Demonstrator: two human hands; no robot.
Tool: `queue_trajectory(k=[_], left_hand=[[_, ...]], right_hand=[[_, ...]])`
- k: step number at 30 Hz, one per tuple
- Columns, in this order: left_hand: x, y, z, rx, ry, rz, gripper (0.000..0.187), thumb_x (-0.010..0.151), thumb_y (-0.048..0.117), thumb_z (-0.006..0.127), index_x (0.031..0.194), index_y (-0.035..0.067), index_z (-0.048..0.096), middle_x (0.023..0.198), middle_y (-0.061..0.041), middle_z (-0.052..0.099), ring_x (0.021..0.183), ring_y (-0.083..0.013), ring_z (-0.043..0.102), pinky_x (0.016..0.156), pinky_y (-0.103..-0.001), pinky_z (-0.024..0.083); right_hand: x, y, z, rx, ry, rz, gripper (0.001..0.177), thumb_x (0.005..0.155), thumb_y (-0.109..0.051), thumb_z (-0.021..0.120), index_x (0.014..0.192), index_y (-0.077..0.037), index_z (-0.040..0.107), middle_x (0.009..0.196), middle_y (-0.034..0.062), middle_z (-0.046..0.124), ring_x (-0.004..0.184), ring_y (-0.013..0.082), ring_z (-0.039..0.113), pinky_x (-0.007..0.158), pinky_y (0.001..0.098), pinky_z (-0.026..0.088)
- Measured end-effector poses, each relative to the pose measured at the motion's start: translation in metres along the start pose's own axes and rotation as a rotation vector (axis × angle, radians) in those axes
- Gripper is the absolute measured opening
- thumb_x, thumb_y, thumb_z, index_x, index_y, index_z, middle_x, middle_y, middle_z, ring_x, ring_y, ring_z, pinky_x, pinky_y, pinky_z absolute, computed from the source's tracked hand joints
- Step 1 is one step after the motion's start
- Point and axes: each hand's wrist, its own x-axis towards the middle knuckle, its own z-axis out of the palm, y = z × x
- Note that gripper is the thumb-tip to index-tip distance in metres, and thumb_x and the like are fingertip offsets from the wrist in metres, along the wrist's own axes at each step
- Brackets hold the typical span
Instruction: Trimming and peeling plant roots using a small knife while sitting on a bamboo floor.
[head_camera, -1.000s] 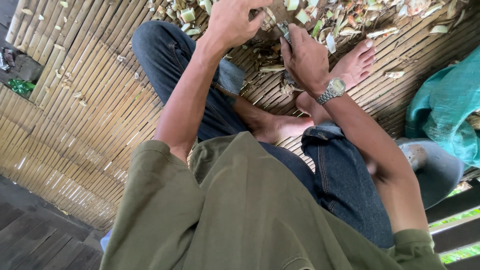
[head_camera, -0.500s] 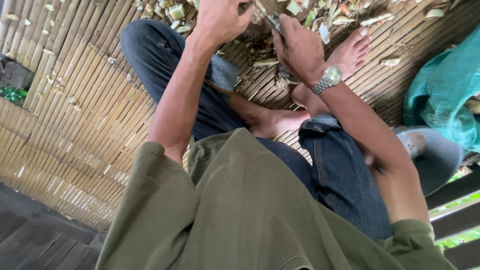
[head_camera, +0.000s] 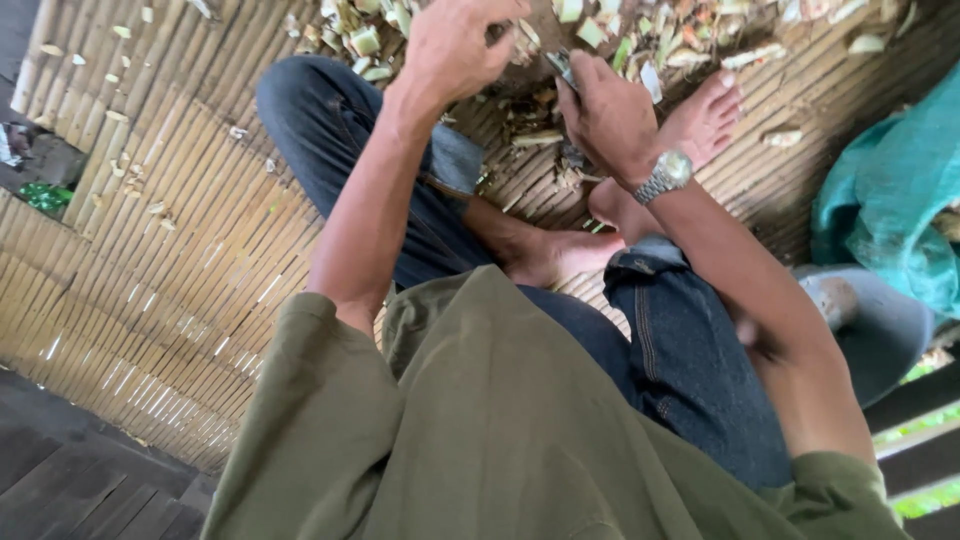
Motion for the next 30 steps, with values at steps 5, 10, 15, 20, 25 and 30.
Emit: queue_trajectory(k=[5,10,15,20,25,30], left_hand=[[-0.012,-0.016,0.030,0.113,-0.058,-0.042,0.031,0.092,0.036,0.069,0.095,0.007,0.078,0.071,-0.012,0.073,0.045,-0.0312,0.057,0.043,-0.041,0.048],[-0.002,0.001,0.003,-0.007,-0.014,-0.039,0.022,0.087,0.029,0.076,0.106,0.022,0.084,0.089,0.000,0.079,0.059,-0.0238,0.067,0.053,-0.036,0.053],[-0.007,0.000,0.010,0.013,-0.064,-0.030,0.023,0.089,0.031,0.073,0.108,0.025,0.085,0.066,-0.002,0.072,0.038,-0.0207,0.047,0.036,-0.035,0.041],[0.000,0.004,0.000,-0.054,-0.067,-0.045,0.025,0.086,0.021,0.073,0.107,0.018,0.084,0.102,-0.001,0.081,0.068,-0.0240,0.072,0.060,-0.035,0.058],[-0.006,0.001,0.007,0.031,-0.060,-0.022,0.024,0.087,0.030,0.073,0.107,0.027,0.085,0.072,-0.004,0.074,0.044,-0.0236,0.054,0.042,-0.036,0.047],[-0.004,0.002,0.003,0.024,-0.035,-0.033,0.023,0.085,0.029,0.076,0.105,0.022,0.085,0.087,-0.001,0.080,0.054,-0.0253,0.065,0.050,-0.036,0.052]], right_hand=[[0.008,-0.009,-0.016,-0.119,-0.047,0.001,0.016,0.108,-0.018,0.065,0.115,-0.006,0.057,0.085,0.0040,0.062,0.050,0.0168,0.052,0.042,0.0283,0.044],[-0.001,-0.002,-0.011,-0.037,-0.030,0.022,0.013,0.108,-0.015,0.065,0.114,-0.005,0.058,0.080,0.0021,0.060,0.049,0.0128,0.046,0.040,0.0257,0.039],[-0.006,-0.001,-0.006,-0.027,-0.031,0.024,0.010,0.107,-0.013,0.065,0.109,-0.006,0.057,0.078,0.0017,0.058,0.048,0.0128,0.043,0.041,0.0259,0.039],[-0.014,0.008,-0.005,0.003,-0.062,0.023,0.015,0.109,-0.014,0.066,0.103,-0.008,0.053,0.074,-0.0004,0.055,0.048,0.0112,0.041,0.040,0.0240,0.038],[-0.011,0.009,0.004,-0.117,-0.072,0.005,0.013,0.111,-0.019,0.062,0.109,-0.011,0.051,0.078,-0.0028,0.054,0.051,0.0086,0.044,0.040,0.0215,0.037],[-0.007,0.014,0.003,-0.066,-0.053,-0.010,0.010,0.110,-0.016,0.063,0.109,-0.010,0.054,0.076,-0.0030,0.056,0.049,0.0083,0.045,0.040,0.0220,0.036]])
